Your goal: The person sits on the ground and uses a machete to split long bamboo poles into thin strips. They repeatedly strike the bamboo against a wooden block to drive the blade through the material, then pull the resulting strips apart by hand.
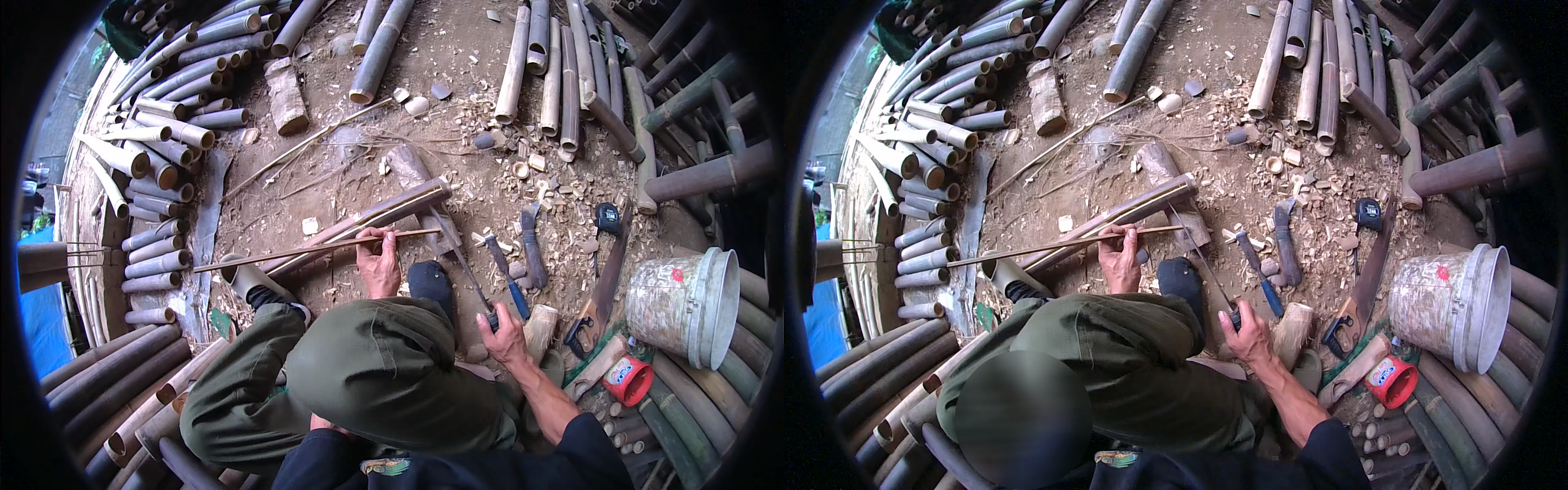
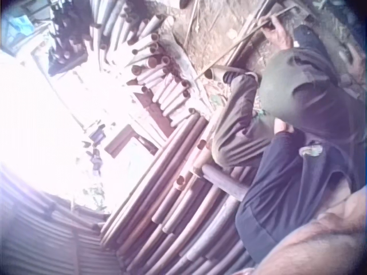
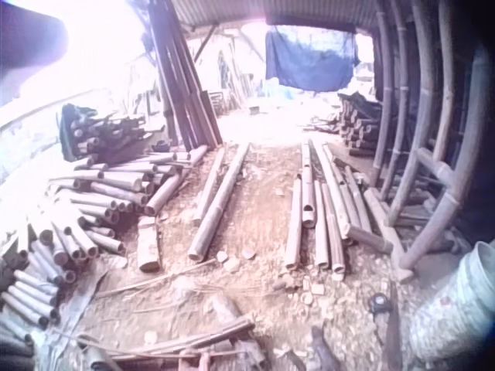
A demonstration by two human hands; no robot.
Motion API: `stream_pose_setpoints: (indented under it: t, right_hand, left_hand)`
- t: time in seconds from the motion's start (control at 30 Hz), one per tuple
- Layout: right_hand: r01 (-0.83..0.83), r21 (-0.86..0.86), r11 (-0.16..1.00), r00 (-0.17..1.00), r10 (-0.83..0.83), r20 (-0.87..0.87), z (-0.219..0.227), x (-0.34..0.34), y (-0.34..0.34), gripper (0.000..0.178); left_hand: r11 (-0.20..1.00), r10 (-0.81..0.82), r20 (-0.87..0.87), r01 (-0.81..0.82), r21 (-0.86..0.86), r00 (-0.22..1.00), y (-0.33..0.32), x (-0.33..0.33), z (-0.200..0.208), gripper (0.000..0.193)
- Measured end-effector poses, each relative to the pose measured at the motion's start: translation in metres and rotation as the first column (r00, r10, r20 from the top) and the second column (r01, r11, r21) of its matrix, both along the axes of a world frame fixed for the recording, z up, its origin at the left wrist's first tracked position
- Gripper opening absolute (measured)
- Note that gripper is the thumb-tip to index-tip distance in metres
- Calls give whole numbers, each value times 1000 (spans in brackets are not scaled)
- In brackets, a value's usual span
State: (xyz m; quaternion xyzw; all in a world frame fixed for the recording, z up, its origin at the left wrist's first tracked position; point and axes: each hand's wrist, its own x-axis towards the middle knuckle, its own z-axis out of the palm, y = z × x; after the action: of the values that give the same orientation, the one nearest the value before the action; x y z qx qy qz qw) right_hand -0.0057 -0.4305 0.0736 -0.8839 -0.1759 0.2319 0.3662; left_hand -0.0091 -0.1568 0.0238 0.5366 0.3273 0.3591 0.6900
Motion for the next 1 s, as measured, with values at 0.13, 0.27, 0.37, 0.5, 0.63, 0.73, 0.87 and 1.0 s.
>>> stream_pose_setpoints:
  t: [0.13, 0.27, 0.37, 0.5, 0.63, 0.73, 0.87, 1.0]
  right_hand:
    - [0, 189, 982, 982, -36, 187, 15, -1, 7, 37]
    - [-90, -209, 974, 995, 97, 23, -33, 22, -9, 37]
    - [-76, 6, 997, 995, 75, 58, 12, 24, 2, 37]
    - [35, 399, 916, 979, -112, 172, 31, 10, 17, 37]
    - [-87, -259, 962, 994, 66, -90, -33, 22, -5, 35]
    - [-39, -37, 999, 996, 42, 73, 0, 16, 7, 36]
    - [60, 291, 955, 982, -108, 152, 19, 6, 5, 36]
    - [-86, -290, 953, 995, 94, 14, -42, 10, -10, 33]
  left_hand:
    - [996, 21, 84, -14, -84, 996, -3, 7, -2, 14]
    - [999, 20, 42, -21, 30, 999, 0, 7, -14, 15]
    - [1000, 5, 6, -5, -25, 1000, -3, -17, -21, 16]
    - [990, 13, 110, 2, -138, 994, 4, -9, -24, 17]
    - [993, 18, 138, -1, -122, 990, 4, -3, -29, 17]
    - [989, 44, 111, -28, -147, 993, 12, -12, -28, 17]
    - [976, 2, 163, 33, -217, 987, 2, -6, -20, 18]
    - [983, 6, 25, -2, -183, 1000, 3, -11, -20, 19]
